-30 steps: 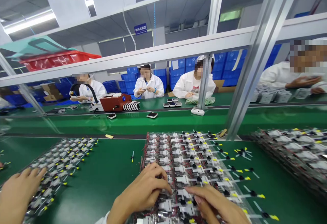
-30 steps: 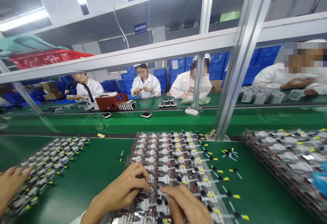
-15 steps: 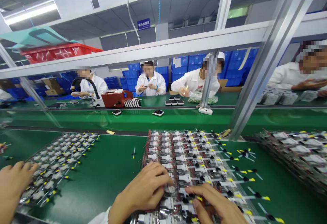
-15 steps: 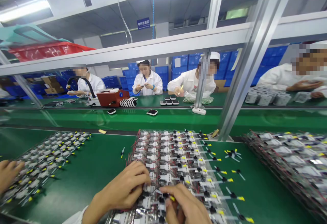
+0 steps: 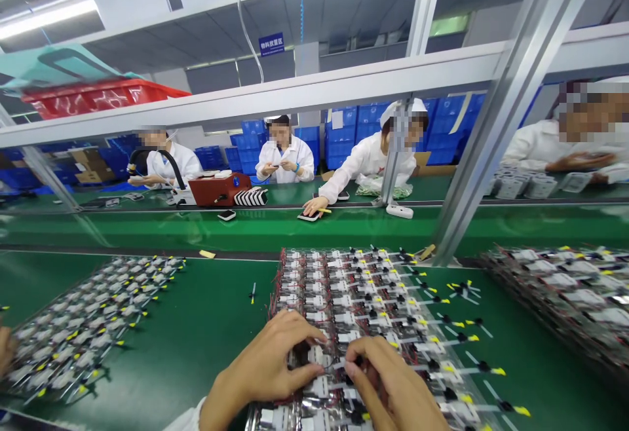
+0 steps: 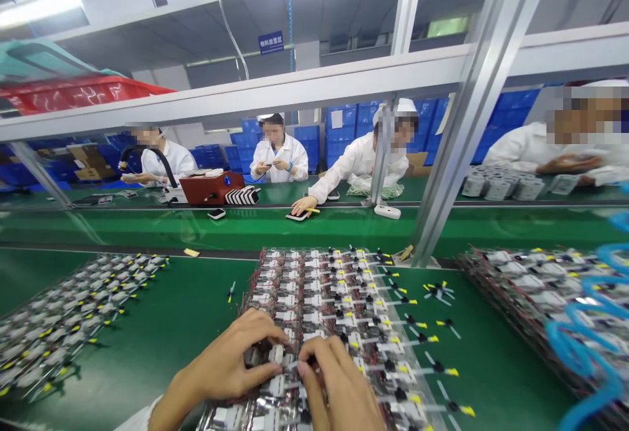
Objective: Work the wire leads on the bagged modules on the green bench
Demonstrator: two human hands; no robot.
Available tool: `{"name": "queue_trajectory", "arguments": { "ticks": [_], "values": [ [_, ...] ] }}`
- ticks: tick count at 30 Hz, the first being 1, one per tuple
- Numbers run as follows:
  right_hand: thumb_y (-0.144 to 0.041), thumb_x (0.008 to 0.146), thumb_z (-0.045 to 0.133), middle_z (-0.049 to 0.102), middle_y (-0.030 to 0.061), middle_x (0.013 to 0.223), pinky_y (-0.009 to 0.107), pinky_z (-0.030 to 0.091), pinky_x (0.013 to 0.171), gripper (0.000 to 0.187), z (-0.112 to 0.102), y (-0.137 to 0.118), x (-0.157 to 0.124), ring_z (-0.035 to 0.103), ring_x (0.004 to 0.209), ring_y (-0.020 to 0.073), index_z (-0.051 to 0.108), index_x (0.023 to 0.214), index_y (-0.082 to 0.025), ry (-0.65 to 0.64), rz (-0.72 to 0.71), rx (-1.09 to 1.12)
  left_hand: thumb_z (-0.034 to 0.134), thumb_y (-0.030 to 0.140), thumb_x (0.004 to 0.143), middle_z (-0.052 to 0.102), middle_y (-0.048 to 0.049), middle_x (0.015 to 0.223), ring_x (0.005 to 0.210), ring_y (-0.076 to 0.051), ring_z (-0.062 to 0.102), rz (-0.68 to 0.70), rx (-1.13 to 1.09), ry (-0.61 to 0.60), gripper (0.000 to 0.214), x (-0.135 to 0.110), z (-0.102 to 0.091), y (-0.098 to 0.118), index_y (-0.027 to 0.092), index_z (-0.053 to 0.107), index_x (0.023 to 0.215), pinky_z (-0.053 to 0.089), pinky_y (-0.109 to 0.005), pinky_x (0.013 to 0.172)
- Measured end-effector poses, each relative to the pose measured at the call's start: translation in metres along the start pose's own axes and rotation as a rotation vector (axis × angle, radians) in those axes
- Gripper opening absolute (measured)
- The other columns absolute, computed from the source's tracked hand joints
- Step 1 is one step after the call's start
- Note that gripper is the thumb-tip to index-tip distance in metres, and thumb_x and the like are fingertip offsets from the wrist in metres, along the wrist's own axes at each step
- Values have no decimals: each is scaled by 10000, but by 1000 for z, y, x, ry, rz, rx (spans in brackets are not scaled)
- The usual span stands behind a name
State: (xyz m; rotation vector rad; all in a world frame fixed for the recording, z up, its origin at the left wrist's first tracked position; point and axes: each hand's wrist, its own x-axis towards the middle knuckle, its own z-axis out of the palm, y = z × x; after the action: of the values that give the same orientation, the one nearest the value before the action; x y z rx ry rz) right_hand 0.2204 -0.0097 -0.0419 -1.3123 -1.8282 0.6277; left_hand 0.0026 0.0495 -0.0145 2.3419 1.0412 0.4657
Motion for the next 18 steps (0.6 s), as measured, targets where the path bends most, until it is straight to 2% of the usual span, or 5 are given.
{"name": "queue_trajectory", "arguments": {
  "ticks": [5,11,14,18],
  "values": [
    [-266,1030,329,563,8,939,270,406,700,218,5,-3,14,568,772,185,530,948,-249,-46,-28,-31,741,393,835,687,-41,1001,996,-214,577,-3,-55,49,275,1,5,-6,216,698,1042,399,-336,919],
    [-203,1020,358,590,50,1040,299,413,777,302,7,-2,28,616,884,205,652,1072,-246,-220,13,-96,763,429,815,707,-43,971,975,-207,589,25,-70,93,290,2,9,-11,189,701,965,393,-321,894],
    [-170,986,419,604,54,1025,290,415,746,282,5,-2,31,622,868,202,674,1084,-240,-279,46,-123,746,465,823,705,-41,942,950,-205,591,29,-65,98,301,3,10,-11,190,697,936,392,-320,877],
    [-191,1015,424,603,49,986,285,412,721,263,2,-5,31,618,858,206,683,1035,-227,-301,67,-157,734,491,827,701,-43,940,948,-208,593,20,-58,93,322,3,10,-10,191,694,936,395,-322,869]
  ]
}}
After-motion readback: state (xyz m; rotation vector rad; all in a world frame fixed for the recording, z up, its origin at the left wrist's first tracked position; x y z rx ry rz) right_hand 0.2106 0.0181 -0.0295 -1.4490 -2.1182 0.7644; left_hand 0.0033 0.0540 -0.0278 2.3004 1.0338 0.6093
